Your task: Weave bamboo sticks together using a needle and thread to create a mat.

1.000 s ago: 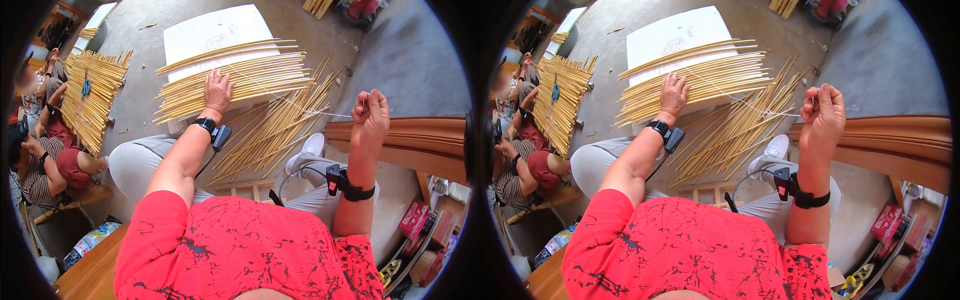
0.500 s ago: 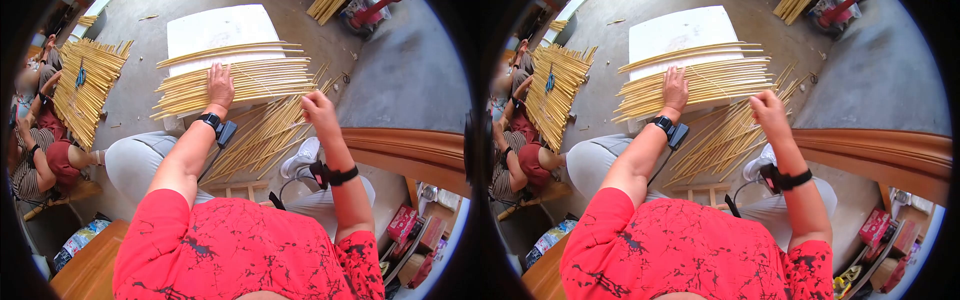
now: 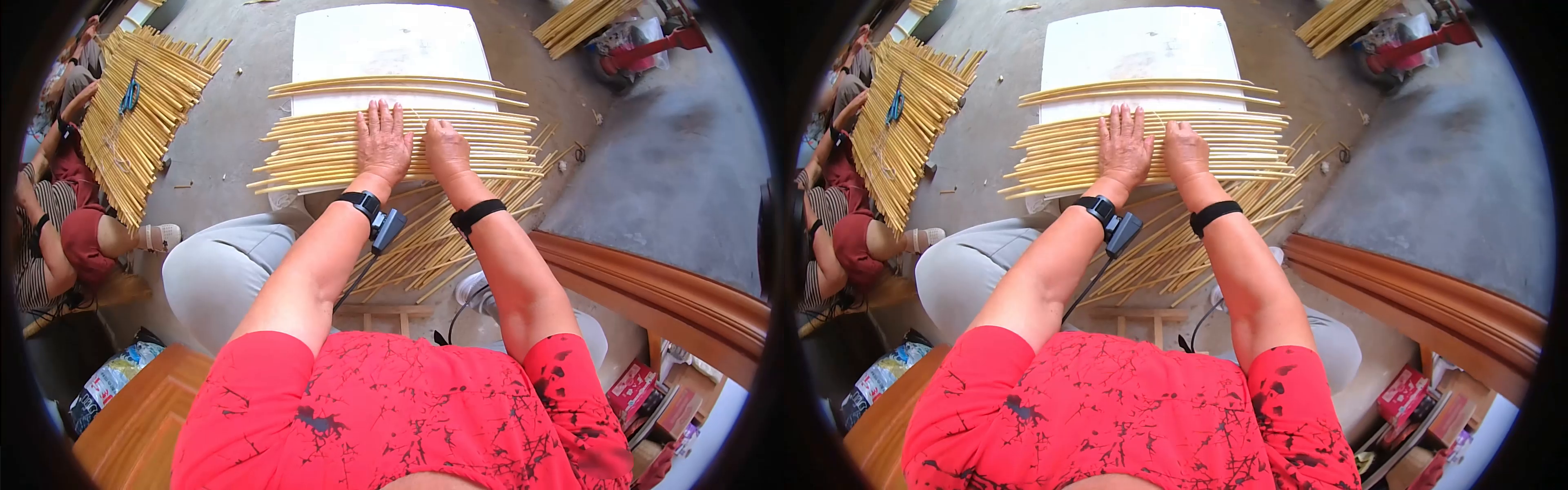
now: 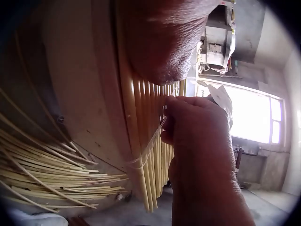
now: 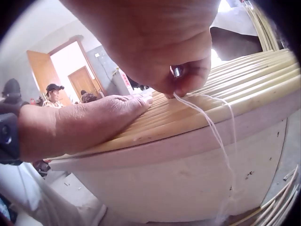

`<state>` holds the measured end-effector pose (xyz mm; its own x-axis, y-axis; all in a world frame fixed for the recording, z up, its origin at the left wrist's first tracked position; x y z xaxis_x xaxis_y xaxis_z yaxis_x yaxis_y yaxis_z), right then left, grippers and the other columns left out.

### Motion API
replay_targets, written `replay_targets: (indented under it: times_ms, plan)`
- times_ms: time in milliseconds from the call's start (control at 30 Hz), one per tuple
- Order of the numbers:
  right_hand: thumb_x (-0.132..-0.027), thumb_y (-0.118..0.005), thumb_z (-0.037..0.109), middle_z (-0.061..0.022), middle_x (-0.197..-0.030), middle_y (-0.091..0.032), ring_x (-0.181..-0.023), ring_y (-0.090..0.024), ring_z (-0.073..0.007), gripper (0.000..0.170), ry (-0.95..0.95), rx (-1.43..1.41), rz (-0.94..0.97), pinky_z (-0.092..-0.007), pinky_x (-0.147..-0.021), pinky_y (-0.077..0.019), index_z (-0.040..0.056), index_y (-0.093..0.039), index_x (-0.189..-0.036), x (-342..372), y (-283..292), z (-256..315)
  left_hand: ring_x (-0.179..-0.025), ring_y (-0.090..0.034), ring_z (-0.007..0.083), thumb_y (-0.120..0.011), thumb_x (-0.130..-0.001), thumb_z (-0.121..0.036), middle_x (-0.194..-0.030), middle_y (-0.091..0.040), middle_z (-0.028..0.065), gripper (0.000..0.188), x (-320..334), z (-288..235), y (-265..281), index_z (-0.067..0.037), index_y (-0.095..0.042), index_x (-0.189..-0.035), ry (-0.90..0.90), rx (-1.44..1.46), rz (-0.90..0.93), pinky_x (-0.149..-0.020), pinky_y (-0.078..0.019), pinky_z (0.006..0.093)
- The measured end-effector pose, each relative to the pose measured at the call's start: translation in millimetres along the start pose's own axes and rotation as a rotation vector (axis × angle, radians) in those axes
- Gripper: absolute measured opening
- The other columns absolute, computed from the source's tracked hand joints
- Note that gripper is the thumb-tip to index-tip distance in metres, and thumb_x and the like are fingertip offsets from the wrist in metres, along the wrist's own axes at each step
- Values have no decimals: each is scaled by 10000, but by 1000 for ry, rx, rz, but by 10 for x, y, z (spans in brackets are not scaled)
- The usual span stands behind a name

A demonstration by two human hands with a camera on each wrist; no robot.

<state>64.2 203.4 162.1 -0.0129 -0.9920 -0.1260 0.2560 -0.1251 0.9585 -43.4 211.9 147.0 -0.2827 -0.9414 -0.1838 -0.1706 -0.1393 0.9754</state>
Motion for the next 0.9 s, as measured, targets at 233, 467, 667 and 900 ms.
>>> replay_targets:
  times_ms: [233, 467, 667, 900]
  plan:
    - [-819, -506, 190, -184, -794, -614, -775, -591, -369, 178, -260, -230, 71, -442, -728, -462, 14, -531, -827, -93, 112, -191, -1313, -198, 319, -410, -888, -328, -1390, -284, 170, 534, 8, -6, 34, -77, -310, -1348, -6, -6, -42, -1066, -113, 492]
    - [-802, -551, 144, -124, -816, -566, -818, -552, -312, 100, 108, -283, -180, -414, -691, -430, 57, -502, -796, 325, 311, -149, -1322, -187, 315, -376, -906, -329, -1397, -283, 163, 510, -19, 8, -38, -96, -308, -1354, 4, -31, -25, -1068, -97, 493]
    - [-814, -511, 154, -193, -1248, -463, -1221, -386, -307, 135, 327, -133, -30, -404, -1014, -289, 55, -502, -906, 569, 102, 14, -1316, -204, 313, -375, -908, -323, -1388, -303, 154, 493, -18, 4, -42, -103, -325, -1346, -2, -50, -34, -1067, -113, 492]
    - [-831, -492, 166, -194, -1259, -449, -1223, -379, -303, 179, 331, -80, -3, -410, -1004, -299, 31, -499, -948, 572, 122, 60, -1312, -213, 298, -391, -902, -313, -1386, -306, 139, 492, -12, 15, -36, -111, -325, -1346, -14, -21, -37, -1062, -142, 482]
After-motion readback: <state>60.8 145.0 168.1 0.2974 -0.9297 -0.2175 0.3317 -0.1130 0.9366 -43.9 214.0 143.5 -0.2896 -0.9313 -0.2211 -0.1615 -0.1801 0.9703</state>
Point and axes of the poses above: each hand's wrist, its own x-axis away from the middle knuckle, its own y-axis out of the back of the hand, z = x × y, the point moved 6 cm from there along -x, towards the middle knuckle
